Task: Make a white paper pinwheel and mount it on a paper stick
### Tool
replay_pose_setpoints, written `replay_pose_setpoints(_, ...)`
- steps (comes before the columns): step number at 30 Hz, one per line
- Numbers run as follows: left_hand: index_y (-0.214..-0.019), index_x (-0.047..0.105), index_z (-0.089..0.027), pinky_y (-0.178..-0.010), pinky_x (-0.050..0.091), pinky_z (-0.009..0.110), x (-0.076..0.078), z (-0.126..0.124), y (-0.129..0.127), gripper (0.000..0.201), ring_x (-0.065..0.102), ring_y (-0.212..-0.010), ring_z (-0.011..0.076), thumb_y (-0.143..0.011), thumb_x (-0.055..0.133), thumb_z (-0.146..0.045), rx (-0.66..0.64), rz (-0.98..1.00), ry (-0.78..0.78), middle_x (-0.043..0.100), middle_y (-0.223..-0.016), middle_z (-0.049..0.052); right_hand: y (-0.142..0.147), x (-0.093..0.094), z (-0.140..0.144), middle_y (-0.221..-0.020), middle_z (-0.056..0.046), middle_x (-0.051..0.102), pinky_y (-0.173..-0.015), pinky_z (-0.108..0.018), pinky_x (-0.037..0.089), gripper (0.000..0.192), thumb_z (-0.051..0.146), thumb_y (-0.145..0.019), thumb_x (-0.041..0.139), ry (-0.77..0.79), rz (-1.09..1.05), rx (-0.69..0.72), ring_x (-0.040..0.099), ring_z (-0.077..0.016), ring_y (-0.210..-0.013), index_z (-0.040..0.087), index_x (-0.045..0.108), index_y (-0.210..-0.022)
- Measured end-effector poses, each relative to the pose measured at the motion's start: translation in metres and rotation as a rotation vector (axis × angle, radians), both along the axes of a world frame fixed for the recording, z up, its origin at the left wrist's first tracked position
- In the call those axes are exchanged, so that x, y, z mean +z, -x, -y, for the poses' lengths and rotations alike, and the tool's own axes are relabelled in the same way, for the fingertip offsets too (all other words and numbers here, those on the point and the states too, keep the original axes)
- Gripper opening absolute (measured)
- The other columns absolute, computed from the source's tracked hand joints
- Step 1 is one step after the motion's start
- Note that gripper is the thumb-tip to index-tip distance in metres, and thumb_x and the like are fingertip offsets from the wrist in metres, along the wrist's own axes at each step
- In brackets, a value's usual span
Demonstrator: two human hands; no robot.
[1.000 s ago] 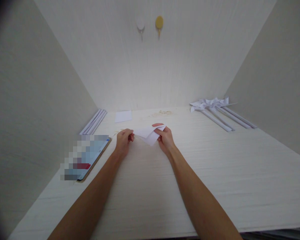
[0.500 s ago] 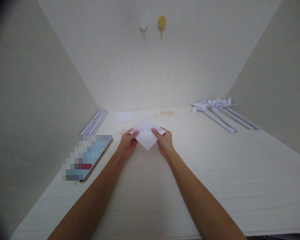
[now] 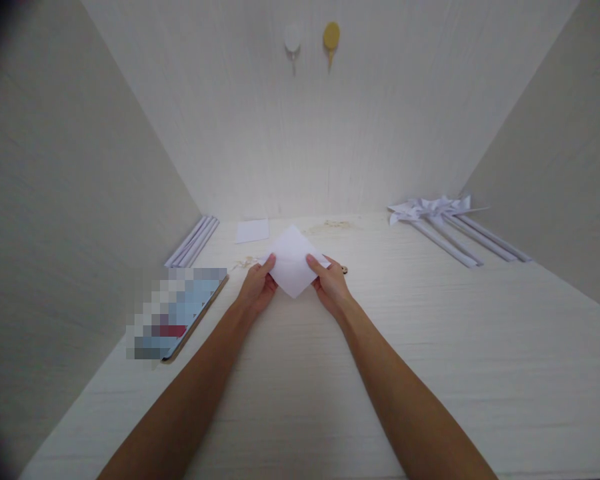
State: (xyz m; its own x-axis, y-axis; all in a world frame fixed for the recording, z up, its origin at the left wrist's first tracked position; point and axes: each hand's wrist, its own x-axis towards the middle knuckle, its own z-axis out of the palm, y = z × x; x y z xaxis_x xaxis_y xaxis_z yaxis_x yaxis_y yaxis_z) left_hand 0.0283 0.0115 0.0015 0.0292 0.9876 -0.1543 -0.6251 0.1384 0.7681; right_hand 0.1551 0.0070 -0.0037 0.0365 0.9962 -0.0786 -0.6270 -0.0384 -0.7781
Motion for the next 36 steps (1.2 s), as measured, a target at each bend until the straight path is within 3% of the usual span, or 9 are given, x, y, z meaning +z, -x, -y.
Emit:
replay_pose_setpoints(9, -0.077, 0.061, -0.007, -0.076, 0.050, 0.030, 0.002, 0.003, 0.002, 0.011, 0.063, -0.076, 0.0178, -0.073, 0.057, -0.017, -0.106, -0.018, 0.018, 0.068, -0.074, 0.010, -0.001, -0.002, -0.001, -0.066, -0.003, 0.068, -0.062, -0.029, 0.050, 0.031, 0.027, -0.047, 0.077, -0.026, 0.012, 0.004, 0.061, -0.0163, -0.065, 0.015, 0.064, -0.072)
replay_pose_setpoints(19, -0.077, 0.061, -0.009, -0.069, 0.051, 0.024, 0.003, 0.004, 0.005, 0.011, 0.062, -0.065, 0.0125, -0.076, 0.052, -0.015, -0.153, 0.034, 0.050, 0.067, -0.073, 0.008, -0.002, -0.003, -0.003, -0.062, 0.000, 0.066, -0.055, -0.024, 0.048, 0.026, 0.025, -0.049, 0.076, -0.023, -0.003, -0.024, 0.058, -0.0119, -0.057, 0.015, 0.063, -0.069)
replay_pose_setpoints(24, -0.074, 0.061, -0.010, -0.061, 0.050, 0.018, 0.003, 0.004, 0.006, 0.011, 0.060, -0.061, 0.0093, -0.076, 0.051, -0.012, -0.156, 0.079, 0.075, 0.066, -0.069, 0.006, -0.003, -0.003, -0.004, -0.060, -0.001, 0.065, -0.053, -0.022, 0.048, 0.024, 0.024, -0.050, 0.076, -0.011, -0.003, -0.033, 0.057, -0.0111, -0.056, 0.014, 0.063, -0.068)
replay_pose_setpoints(36, -0.069, 0.059, -0.011, -0.055, 0.049, 0.017, 0.001, 0.002, 0.011, 0.011, 0.059, -0.055, 0.0074, -0.074, 0.050, -0.007, -0.111, 0.174, 0.106, 0.064, -0.064, 0.002, -0.004, 0.000, -0.004, -0.062, -0.001, 0.066, -0.053, -0.022, 0.050, 0.024, 0.021, -0.050, 0.077, -0.010, -0.049, -0.055, 0.058, -0.0110, -0.055, 0.014, 0.063, -0.067)
